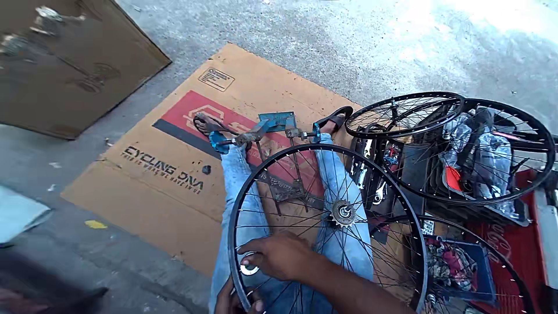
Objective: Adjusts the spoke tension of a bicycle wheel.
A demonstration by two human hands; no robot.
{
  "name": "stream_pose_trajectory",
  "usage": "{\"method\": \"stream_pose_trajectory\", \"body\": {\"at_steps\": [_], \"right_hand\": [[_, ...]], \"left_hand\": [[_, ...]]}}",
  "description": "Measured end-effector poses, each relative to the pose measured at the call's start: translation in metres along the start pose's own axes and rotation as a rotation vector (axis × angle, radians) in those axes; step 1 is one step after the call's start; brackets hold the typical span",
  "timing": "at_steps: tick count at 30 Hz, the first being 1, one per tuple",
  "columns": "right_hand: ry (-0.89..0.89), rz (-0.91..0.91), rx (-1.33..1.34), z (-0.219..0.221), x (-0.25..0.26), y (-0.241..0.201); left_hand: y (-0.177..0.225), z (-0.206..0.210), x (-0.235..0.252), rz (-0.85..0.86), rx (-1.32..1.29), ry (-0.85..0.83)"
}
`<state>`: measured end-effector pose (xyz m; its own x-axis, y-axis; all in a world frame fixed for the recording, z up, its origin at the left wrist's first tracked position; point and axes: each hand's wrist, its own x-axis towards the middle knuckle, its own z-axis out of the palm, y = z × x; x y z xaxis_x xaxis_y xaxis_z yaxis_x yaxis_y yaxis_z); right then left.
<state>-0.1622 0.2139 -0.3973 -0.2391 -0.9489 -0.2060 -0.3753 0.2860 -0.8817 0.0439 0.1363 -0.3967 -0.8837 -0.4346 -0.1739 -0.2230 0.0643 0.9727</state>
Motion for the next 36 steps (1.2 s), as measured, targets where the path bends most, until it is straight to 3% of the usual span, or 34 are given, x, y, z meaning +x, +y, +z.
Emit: {"method": "stream_pose_trajectory", "body": {"at_steps": [7,11,19,36], "right_hand": [[-0.197,-0.101,-0.120,-0.005,-0.013,0.005],[-0.069,-0.221,-0.297,0.008,-0.017,0.013],[-0.183,0.014,-0.118,-0.005,-0.005,0.002],[-0.242,0.047,0.064,-0.010,-0.008,0.006]], "left_hand": [[0.007,0.010,-0.014,-0.014,-0.050,0.058],[0.006,0.009,-0.015,-0.045,-0.054,0.062],[0.004,0.011,-0.018,-0.003,-0.083,0.072],[0.001,0.010,-0.017,0.018,-0.103,0.064]]}}
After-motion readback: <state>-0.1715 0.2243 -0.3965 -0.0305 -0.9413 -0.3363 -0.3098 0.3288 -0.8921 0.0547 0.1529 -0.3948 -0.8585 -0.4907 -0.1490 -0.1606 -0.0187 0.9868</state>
